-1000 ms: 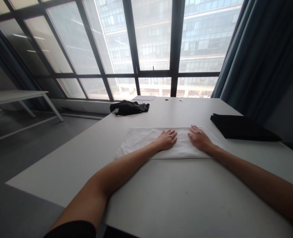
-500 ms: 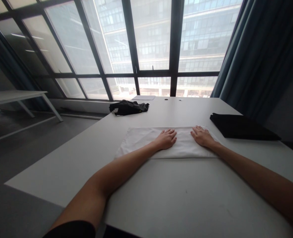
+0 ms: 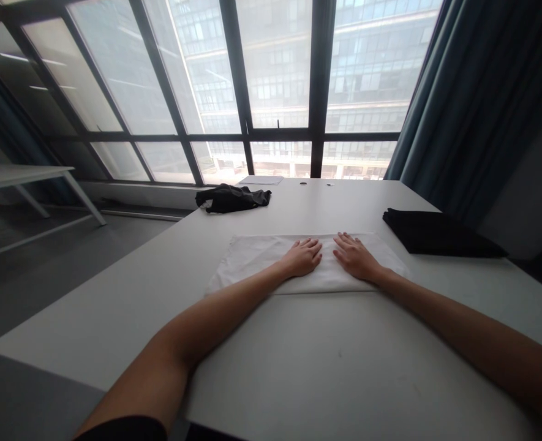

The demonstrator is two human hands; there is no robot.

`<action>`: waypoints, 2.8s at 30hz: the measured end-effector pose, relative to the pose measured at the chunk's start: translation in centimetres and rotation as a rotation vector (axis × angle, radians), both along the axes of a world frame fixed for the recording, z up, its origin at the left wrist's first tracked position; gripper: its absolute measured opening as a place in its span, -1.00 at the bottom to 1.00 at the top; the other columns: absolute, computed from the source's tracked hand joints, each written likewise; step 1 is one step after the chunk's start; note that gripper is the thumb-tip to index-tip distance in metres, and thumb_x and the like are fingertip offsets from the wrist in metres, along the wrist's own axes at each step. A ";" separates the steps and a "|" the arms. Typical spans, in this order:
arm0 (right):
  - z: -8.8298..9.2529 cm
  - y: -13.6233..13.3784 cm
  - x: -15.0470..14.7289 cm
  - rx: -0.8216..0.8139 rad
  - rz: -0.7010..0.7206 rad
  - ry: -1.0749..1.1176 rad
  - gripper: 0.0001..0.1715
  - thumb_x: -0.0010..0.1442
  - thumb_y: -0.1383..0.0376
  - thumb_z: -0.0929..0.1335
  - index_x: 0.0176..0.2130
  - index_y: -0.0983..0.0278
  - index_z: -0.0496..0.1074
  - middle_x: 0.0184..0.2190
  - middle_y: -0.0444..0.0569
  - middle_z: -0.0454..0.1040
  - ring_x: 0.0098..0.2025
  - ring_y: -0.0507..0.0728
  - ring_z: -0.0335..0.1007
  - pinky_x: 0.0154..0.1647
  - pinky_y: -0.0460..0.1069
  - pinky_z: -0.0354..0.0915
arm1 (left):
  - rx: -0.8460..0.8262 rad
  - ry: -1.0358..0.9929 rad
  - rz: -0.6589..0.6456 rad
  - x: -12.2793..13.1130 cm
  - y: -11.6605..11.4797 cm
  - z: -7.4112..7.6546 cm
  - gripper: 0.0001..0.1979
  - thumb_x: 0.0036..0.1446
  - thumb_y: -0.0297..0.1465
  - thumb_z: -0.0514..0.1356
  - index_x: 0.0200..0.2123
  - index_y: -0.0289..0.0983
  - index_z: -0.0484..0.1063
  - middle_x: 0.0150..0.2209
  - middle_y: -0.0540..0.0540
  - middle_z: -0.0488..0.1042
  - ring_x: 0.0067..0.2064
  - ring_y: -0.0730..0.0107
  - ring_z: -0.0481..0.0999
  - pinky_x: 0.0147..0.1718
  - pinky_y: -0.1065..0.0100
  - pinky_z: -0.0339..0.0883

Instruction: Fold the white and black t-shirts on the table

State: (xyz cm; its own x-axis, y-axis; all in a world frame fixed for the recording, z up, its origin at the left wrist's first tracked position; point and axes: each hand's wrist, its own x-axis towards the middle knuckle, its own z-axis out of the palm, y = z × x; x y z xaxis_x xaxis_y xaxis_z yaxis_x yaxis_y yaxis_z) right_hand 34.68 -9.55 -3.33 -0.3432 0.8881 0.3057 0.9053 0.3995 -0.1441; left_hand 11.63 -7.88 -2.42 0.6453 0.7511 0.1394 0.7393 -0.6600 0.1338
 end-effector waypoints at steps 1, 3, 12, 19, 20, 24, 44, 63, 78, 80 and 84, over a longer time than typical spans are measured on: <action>-0.1 0.0 -0.3 -0.044 0.013 -0.004 -0.35 0.43 0.09 0.12 0.35 0.34 0.19 0.41 0.21 0.08 0.46 0.27 -0.10 0.40 0.26 -0.08 | 0.001 -0.002 0.000 0.0 0.0 0.0 -0.47 0.44 -0.17 -0.17 0.37 -0.20 0.11 0.43 -0.17 0.07 0.43 0.06 0.00 0.33 -0.09 -0.06; -0.3 0.1 -0.5 -0.101 -0.002 -0.009 -0.35 0.43 0.08 0.12 0.35 0.33 0.19 0.41 0.21 0.08 0.45 0.28 -0.09 0.40 0.27 -0.07 | -0.001 0.000 0.004 0.0 0.0 0.0 -0.47 0.44 -0.17 -0.16 0.37 -0.19 0.11 0.43 -0.17 0.06 0.44 0.07 0.00 0.33 -0.09 -0.07; -0.5 0.8 0.3 -0.100 -0.097 -0.014 -0.33 0.44 0.07 0.09 0.34 0.38 0.21 0.40 0.25 0.09 0.45 0.31 -0.08 0.39 0.30 -0.06 | 0.000 0.014 0.005 0.1 0.0 0.2 -0.46 0.43 -0.18 -0.16 0.36 -0.23 0.13 0.43 -0.19 0.06 0.43 0.03 0.02 0.33 -0.10 -0.06; -0.6 3.1 3.3 -0.097 -0.285 -0.028 -0.37 0.43 0.11 0.09 0.28 0.40 0.29 0.37 0.26 0.16 0.42 0.31 -0.01 0.38 0.27 -0.06 | -0.006 0.017 0.004 -0.1 0.0 0.1 -0.47 0.43 -0.17 -0.16 0.36 -0.21 0.12 0.43 -0.17 0.05 0.43 0.05 0.00 0.33 -0.08 -0.07; -0.7 3.3 3.8 -0.084 -0.316 -0.028 -0.37 0.43 0.12 0.09 0.26 0.42 0.31 0.36 0.28 0.17 0.42 0.32 0.00 0.38 0.28 -0.05 | -0.007 0.016 0.003 -0.1 0.0 0.1 -0.47 0.43 -0.17 -0.17 0.36 -0.21 0.12 0.43 -0.17 0.05 0.44 0.05 0.00 0.33 -0.09 -0.07; -0.8 3.6 4.6 -0.041 -0.365 -0.012 -0.36 0.42 0.14 0.10 0.22 0.51 0.33 0.34 0.37 0.19 0.39 0.37 0.04 0.34 0.33 -0.02 | -0.011 0.015 0.003 -0.1 0.1 0.1 -0.47 0.44 -0.16 -0.17 0.36 -0.19 0.12 0.44 -0.16 0.05 0.44 0.06 -0.01 0.33 -0.09 -0.06; -0.3 2.6 2.9 -0.111 -0.172 -0.032 -0.35 0.44 0.10 0.08 0.32 0.38 0.23 0.39 0.25 0.11 0.44 0.30 -0.05 0.38 0.29 -0.08 | 0.014 0.015 0.006 0.1 -0.1 0.2 -0.48 0.44 -0.18 -0.15 0.35 -0.22 0.14 0.42 -0.18 0.08 0.43 0.05 0.03 0.33 -0.08 -0.03; 0.6 1.2 1.9 0.194 -0.102 0.006 -0.45 0.39 0.23 0.15 0.24 0.42 0.34 0.34 0.22 0.23 0.41 0.25 0.03 0.41 0.20 -0.07 | 0.013 0.015 0.002 0.1 -0.2 0.3 -0.48 0.44 -0.18 -0.16 0.36 -0.22 0.13 0.42 -0.18 0.07 0.43 0.02 0.03 0.33 -0.11 -0.05; 0.0 1.2 1.3 -0.019 -0.092 0.032 -0.43 0.42 0.17 0.15 0.25 0.38 0.35 0.32 0.23 0.26 0.38 0.27 0.12 0.36 0.19 0.06 | 0.005 0.019 0.010 0.1 -0.2 0.4 -0.48 0.44 -0.18 -0.16 0.36 -0.21 0.13 0.43 -0.17 0.07 0.43 0.06 0.02 0.33 -0.09 -0.06; 0.0 1.1 1.3 -0.015 -0.090 0.034 -0.43 0.42 0.17 0.15 0.25 0.39 0.35 0.32 0.24 0.26 0.38 0.28 0.12 0.36 0.19 0.06 | 0.008 0.021 0.008 0.1 -0.2 0.4 -0.48 0.44 -0.18 -0.16 0.35 -0.21 0.13 0.42 -0.17 0.07 0.43 0.06 0.02 0.33 -0.08 -0.05; 0.0 1.1 1.3 -0.016 -0.085 0.030 -0.43 0.42 0.17 0.15 0.24 0.40 0.35 0.32 0.24 0.26 0.38 0.28 0.12 0.36 0.18 0.07 | 0.015 0.019 0.008 0.1 -0.3 0.4 -0.48 0.44 -0.18 -0.16 0.35 -0.21 0.14 0.42 -0.18 0.08 0.43 0.07 0.03 0.33 -0.06 -0.04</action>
State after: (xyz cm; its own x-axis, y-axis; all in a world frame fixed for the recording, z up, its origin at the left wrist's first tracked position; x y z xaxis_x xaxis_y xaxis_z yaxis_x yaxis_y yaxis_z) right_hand 35.99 -8.48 -3.28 -0.2569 0.9185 0.3006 0.9312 0.3184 -0.1772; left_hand 11.73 -8.18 -1.99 0.6422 0.7539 0.1383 0.7466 -0.6562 0.1099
